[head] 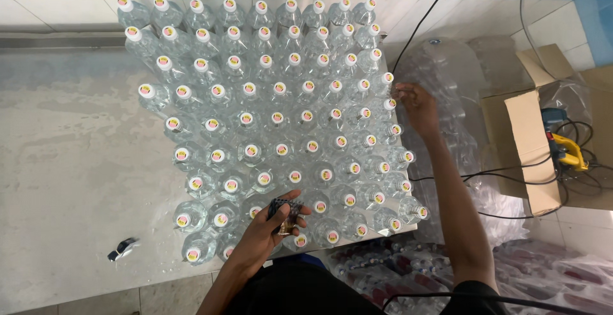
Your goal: The person applies small, round, patterned stickers to the caps of numerous clear plastic bottles arranged on a stainless steel table. The person holds a stack of stickers in one hand and uses the other hand to peel and place each sticker onto a bottle cap.
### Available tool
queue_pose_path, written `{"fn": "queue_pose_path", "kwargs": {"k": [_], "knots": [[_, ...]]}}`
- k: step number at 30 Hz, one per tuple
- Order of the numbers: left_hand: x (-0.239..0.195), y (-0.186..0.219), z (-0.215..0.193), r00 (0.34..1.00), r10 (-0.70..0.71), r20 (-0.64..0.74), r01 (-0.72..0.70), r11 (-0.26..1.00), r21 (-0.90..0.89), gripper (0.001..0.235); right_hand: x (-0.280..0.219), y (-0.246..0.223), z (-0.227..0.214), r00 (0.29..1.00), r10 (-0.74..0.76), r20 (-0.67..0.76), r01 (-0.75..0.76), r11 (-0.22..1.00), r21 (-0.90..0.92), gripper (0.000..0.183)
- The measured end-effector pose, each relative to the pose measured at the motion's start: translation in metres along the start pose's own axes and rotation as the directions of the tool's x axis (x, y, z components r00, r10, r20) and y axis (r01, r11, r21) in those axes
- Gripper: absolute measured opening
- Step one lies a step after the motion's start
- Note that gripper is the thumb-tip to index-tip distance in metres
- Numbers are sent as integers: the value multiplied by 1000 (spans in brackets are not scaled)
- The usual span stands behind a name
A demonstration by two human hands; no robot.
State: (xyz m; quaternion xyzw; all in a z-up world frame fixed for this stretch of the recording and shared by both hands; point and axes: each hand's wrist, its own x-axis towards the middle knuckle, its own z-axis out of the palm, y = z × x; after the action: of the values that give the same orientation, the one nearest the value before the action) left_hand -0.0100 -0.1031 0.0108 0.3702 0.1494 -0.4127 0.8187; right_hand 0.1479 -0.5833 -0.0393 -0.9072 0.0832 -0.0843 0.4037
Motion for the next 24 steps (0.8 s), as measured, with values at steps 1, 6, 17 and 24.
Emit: {"fn": "queue_pose_path", "kwargs": {"k": [1, 6, 17, 24], "knots": [[3, -4, -1, 1000, -2, 0, 2, 1000, 1, 74, 0, 1, 1, 1000, 2, -1, -2, 1000, 1, 21], [10, -12, -2, 998, 13, 68, -11, 1000, -20, 73, -7, 12, 1, 995, -59, 76, 65, 994, -82, 24], [6, -12, 0, 1000, -4, -2, 4, 1000, -16, 71, -18, 5, -2, 994, -14, 110, 28, 992, -124, 31], [-1, -12, 1, 999, 21, -30, -22, 999, -38, 68, -16, 17, 3, 970, -209, 122, 231, 951, -206, 33]]}}
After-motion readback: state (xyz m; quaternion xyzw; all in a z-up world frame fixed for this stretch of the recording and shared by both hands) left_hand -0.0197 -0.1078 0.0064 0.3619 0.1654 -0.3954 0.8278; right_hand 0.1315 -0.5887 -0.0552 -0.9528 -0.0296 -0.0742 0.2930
